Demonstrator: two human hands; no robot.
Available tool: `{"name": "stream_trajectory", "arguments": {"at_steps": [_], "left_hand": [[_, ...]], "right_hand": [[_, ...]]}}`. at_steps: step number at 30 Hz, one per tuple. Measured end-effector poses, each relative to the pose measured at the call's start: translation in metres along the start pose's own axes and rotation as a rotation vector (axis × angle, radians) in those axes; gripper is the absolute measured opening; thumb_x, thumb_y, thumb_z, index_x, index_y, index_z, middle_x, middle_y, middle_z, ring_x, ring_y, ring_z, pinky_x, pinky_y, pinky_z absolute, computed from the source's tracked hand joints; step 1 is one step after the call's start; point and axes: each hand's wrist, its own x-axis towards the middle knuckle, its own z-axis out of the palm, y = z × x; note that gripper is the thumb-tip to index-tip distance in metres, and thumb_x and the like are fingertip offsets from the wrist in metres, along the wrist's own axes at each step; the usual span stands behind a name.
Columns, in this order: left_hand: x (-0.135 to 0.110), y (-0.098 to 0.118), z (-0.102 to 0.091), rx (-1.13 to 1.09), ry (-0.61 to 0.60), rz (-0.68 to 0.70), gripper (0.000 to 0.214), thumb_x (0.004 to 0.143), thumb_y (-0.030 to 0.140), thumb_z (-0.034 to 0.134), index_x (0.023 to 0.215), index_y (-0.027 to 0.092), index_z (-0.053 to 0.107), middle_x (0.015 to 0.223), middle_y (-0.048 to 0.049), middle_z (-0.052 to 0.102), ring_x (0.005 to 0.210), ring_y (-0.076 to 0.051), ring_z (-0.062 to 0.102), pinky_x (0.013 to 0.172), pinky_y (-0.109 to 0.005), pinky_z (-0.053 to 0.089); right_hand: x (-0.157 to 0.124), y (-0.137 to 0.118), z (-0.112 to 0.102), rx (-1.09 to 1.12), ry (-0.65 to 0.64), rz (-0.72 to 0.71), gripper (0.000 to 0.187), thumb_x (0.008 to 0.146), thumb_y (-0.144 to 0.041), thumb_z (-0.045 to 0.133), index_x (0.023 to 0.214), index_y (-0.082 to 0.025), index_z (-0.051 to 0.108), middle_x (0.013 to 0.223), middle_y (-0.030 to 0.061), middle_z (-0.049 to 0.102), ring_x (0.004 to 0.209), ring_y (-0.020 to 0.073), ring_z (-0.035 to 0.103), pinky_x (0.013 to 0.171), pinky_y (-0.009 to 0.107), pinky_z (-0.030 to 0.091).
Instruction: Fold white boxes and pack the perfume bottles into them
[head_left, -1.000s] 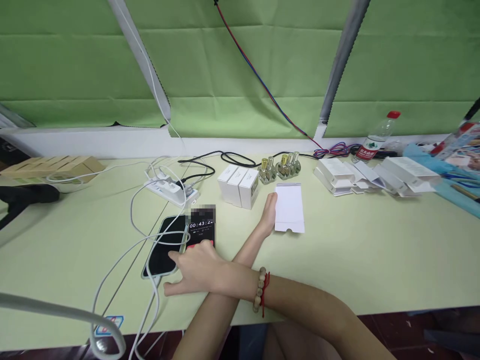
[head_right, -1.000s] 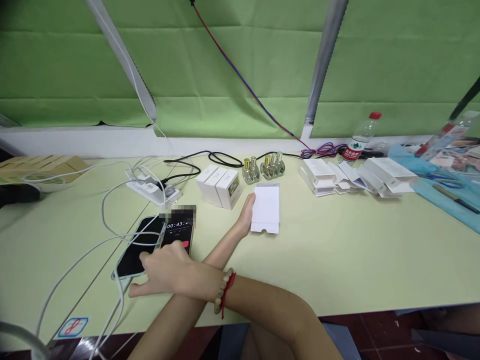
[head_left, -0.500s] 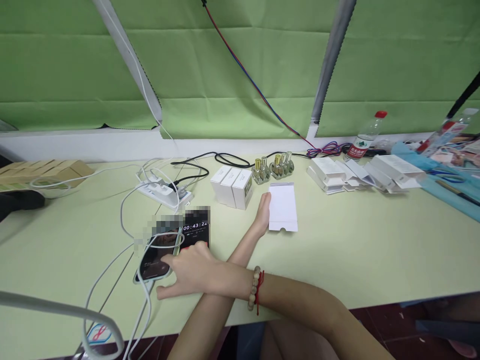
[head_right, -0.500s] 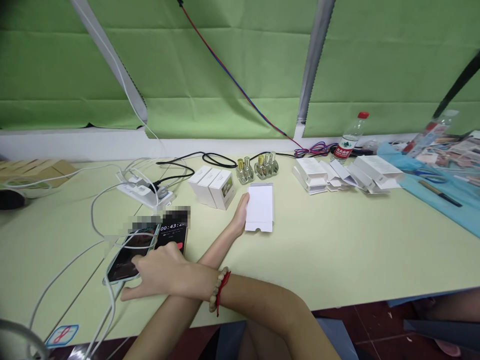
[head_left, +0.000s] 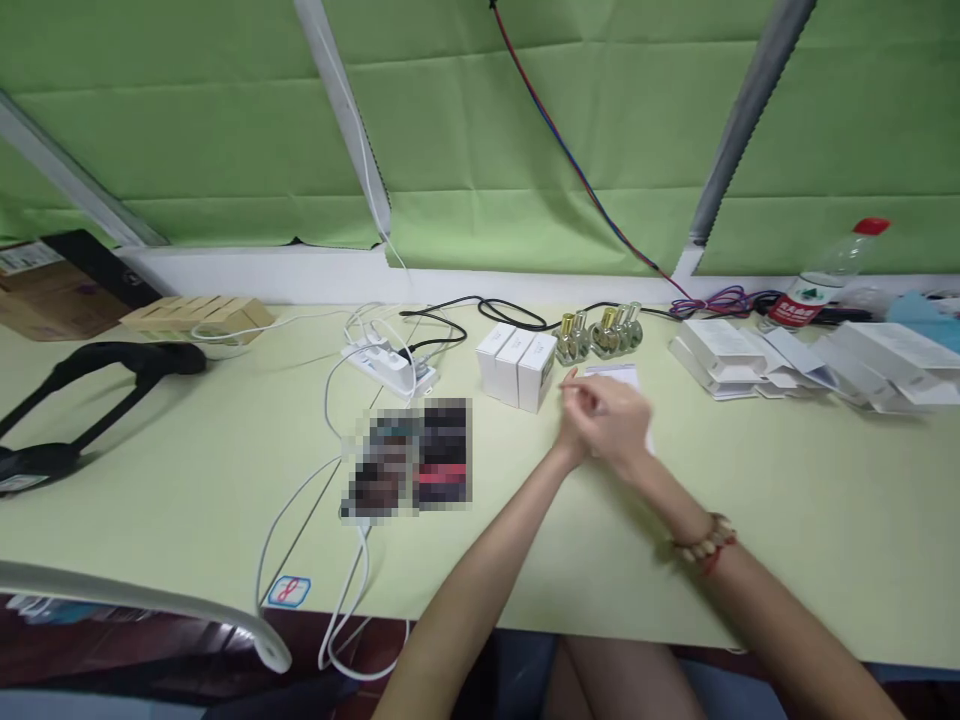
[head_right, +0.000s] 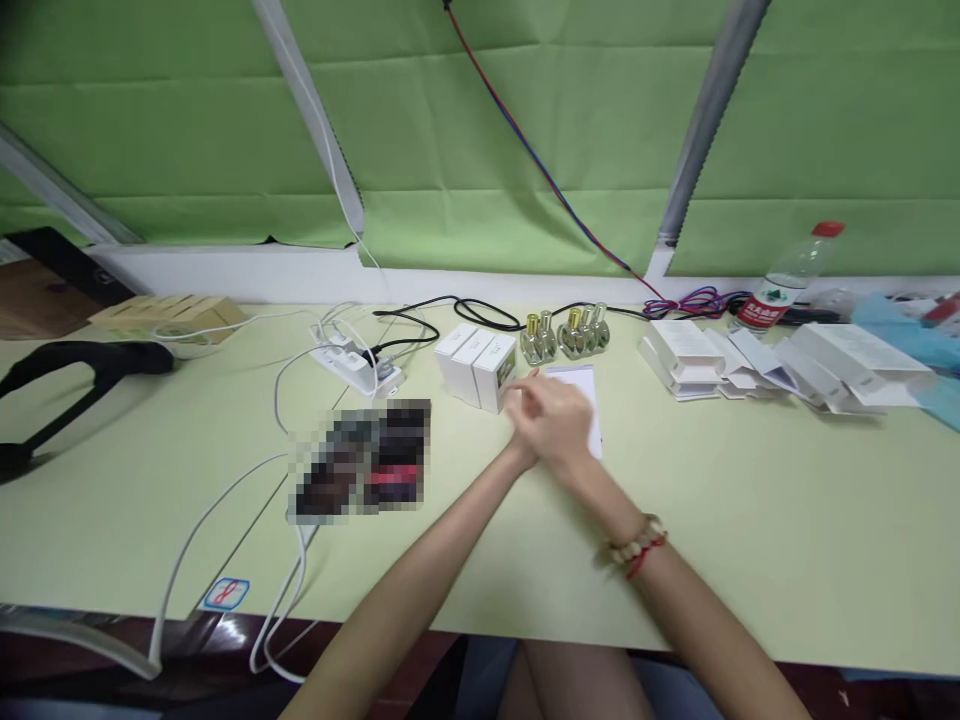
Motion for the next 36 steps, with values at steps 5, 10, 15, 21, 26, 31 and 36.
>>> {"name": "stream_trajectory", "arguments": {"at_steps": [5, 10, 15, 21, 26, 31, 36], "left_hand": [[0.001, 0.001, -0.004, -0.081, 0.010, 0.163, 0.043, 0.090, 0.026, 0.043, 0.132, 0.029, 0.035, 0.123, -0.0049, 0.052, 0.105, -0.019, 0.054, 0.085, -0.028, 0.044], [0.005, 0.010, -0.010, -0.044, 0.067, 0.269, 0.038, 0.091, 0.024, 0.039, 0.129, 0.027, 0.040, 0.133, -0.0039, 0.044, 0.117, -0.018, 0.045, 0.091, -0.026, 0.039], [0.006, 0.017, -0.016, 0.089, 0.011, 0.330, 0.036, 0.091, 0.034, 0.042, 0.126, 0.024, 0.044, 0.112, -0.0067, 0.057, 0.094, -0.020, 0.055, 0.077, -0.027, 0.044], [0.005, 0.012, -0.017, 0.243, -0.036, 0.409, 0.044, 0.089, 0.051, 0.042, 0.123, 0.024, 0.046, 0.103, -0.0066, 0.059, 0.084, -0.020, 0.057, 0.073, -0.027, 0.045], [0.002, 0.012, -0.016, 0.372, -0.115, 0.427, 0.048, 0.091, 0.054, 0.034, 0.128, 0.024, 0.040, 0.091, -0.0058, 0.061, 0.066, -0.016, 0.054, 0.060, -0.027, 0.044], [-0.005, 0.011, -0.013, 0.371, -0.111, 0.482, 0.048, 0.092, 0.053, 0.031, 0.131, 0.025, 0.035, 0.128, -0.0082, 0.046, 0.106, -0.019, 0.051, 0.086, -0.030, 0.042], [-0.008, 0.008, -0.012, 0.331, -0.114, 0.461, 0.050, 0.090, 0.058, 0.031, 0.124, 0.021, 0.031, 0.104, -0.0090, 0.056, 0.079, -0.017, 0.056, 0.068, -0.029, 0.044]], "right_hand": [[0.005, 0.074, -0.016, -0.084, 0.138, 0.106, 0.028, 0.077, -0.038, 0.049, 0.072, -0.018, 0.068, 0.080, 0.0077, 0.059, 0.081, 0.0231, 0.054, 0.079, 0.040, 0.042], [-0.007, 0.091, -0.004, 0.150, -0.055, 0.296, 0.035, 0.078, -0.042, 0.052, 0.101, -0.018, 0.064, 0.103, 0.0110, 0.050, 0.097, 0.0239, 0.052, 0.077, 0.038, 0.048], [-0.016, 0.083, 0.007, 0.487, -0.199, 0.471, 0.052, 0.084, -0.050, 0.045, 0.124, -0.017, 0.037, 0.115, 0.0148, 0.048, 0.082, 0.0186, 0.058, 0.064, 0.030, 0.050], [-0.014, 0.087, 0.005, 0.422, -0.202, 0.319, 0.047, 0.090, -0.046, 0.039, 0.127, -0.018, 0.031, 0.117, 0.0138, 0.049, 0.090, 0.0195, 0.055, 0.076, 0.033, 0.047], [-0.012, 0.095, 0.007, 0.413, -0.139, 0.334, 0.032, 0.091, -0.047, 0.036, 0.109, -0.020, 0.039, 0.105, 0.0091, 0.052, 0.087, 0.0208, 0.052, 0.076, 0.035, 0.043], [-0.014, 0.087, 0.015, 0.512, -0.089, 0.395, 0.030, 0.092, -0.049, 0.029, 0.094, -0.021, 0.037, 0.089, 0.0058, 0.050, 0.083, 0.0201, 0.049, 0.074, 0.034, 0.041], [-0.015, 0.079, 0.016, 0.644, -0.082, 0.438, 0.034, 0.090, -0.055, 0.031, 0.088, -0.021, 0.039, 0.082, 0.0028, 0.047, 0.075, 0.0182, 0.047, 0.069, 0.031, 0.041]]}}
